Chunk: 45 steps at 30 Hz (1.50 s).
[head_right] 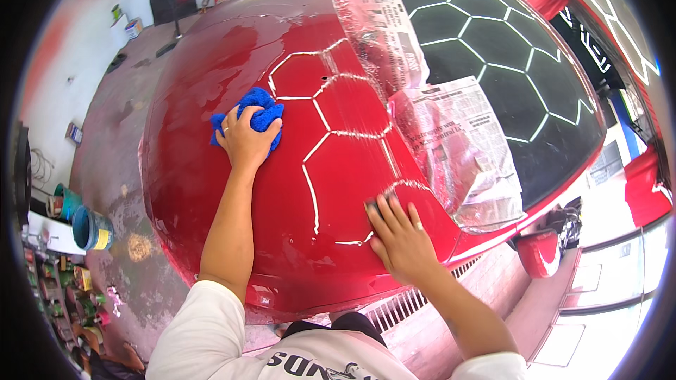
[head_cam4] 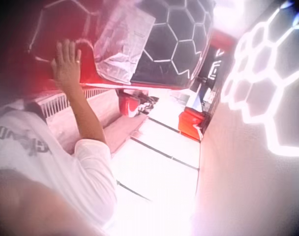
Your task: The person applies a transparent protective film to the hood of a red car. They use a blue cloth to wipe the surface and a black squeegee to smooth the film, working section by section while removing newspaper masking as they progress.
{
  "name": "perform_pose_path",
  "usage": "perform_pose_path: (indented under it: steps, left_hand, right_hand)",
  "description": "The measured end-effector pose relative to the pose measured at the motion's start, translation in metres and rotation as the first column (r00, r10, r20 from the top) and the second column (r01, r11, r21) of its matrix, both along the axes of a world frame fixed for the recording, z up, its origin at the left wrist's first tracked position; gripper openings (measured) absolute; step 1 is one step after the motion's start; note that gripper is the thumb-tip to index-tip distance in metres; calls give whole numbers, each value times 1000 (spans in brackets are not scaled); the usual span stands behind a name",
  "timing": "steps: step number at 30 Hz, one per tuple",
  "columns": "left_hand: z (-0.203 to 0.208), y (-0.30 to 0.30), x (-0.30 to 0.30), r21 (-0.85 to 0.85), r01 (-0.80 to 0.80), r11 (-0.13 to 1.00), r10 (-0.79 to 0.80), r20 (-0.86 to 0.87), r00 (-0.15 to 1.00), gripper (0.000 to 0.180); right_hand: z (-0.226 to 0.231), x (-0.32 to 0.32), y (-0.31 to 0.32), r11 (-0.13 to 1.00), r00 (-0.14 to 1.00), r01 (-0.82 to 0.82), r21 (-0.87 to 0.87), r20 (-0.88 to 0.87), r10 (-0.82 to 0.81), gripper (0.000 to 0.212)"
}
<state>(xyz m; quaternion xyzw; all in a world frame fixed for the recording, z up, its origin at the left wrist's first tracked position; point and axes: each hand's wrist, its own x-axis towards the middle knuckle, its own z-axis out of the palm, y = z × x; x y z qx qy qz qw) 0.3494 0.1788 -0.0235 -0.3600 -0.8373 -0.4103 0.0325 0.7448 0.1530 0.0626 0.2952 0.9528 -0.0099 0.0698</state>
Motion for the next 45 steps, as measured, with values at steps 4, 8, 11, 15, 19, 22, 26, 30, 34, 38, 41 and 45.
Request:
perform_pose_path:
  steps: [4, 8, 11, 15, 19, 22, 26, 30, 34, 38, 41, 45]
  left_hand:
    - [2, 6, 7, -7, 12, 1000, -12, 8, 1000, 51]
    - [8, 2, 8, -23, 2, 1000, -2, 16, 1000, 50]
    - [2, 2, 2, 1, -9, 1000, 9, 6, 1000, 49]
    - [-2, 4, 3, 14, -29, 999, 29, -22, 999, 49]
    - [-5, 2, 1, 22, -16, 1000, 17, -20, 1000, 49]
    - [-4, 3, 5, 20, -1, 1000, 2, -49, 999, 49]
    - [-1, -4, 2, 3, -30, 1000, 30, -64, 997, 49]
    - [-9, 9, 7, 22, 2, 1000, -1, -39, 999, 51]
    - [-11, 3, -1, 5, -43, 999, 43, -54, 998, 51]
    - [-4, 0, -3, -39, -53, 998, 51, -41, 998, 54]
    - [-1, 2, 1, -33, 6, 999, -6, 0, 1000, 54]
    - [-4, 6, 3, -20, -13, 1000, 13, -5, 1000, 52]
  right_hand:
    - [16, 60, -42, 997, 996, 33, -65, 89, -28, 69]
    - [7, -13, 15, 999, 996, -38, 11, 83, 37, 67]
    - [-12, -120, 106, 991, 997, -71, 109, 10, 70, 63]
    - [-32, -250, 245, 987, 998, -22, 157, -55, 31, 63]
    - [-32, -370, 361, 995, 998, 50, 89, -48, -46, 63]
    - [-36, -430, 445, 988, 994, 103, 116, -51, -97, 62]
    - [-56, -447, 436, 992, 985, 108, 68, -141, -98, 66]
    - [-39, -357, 379, 991, 998, 20, 134, -60, -12, 64]
    - [-45, -234, 226, 991, 993, -32, 127, -112, 46, 64]
    - [-26, -101, 69, 992, 998, -38, 116, -42, 43, 63]
    - [-8, -7, -22, 1000, 999, 19, -8, 37, -19, 68]
    - [7, 44, -64, 998, 997, 0, -65, 77, 5, 67]
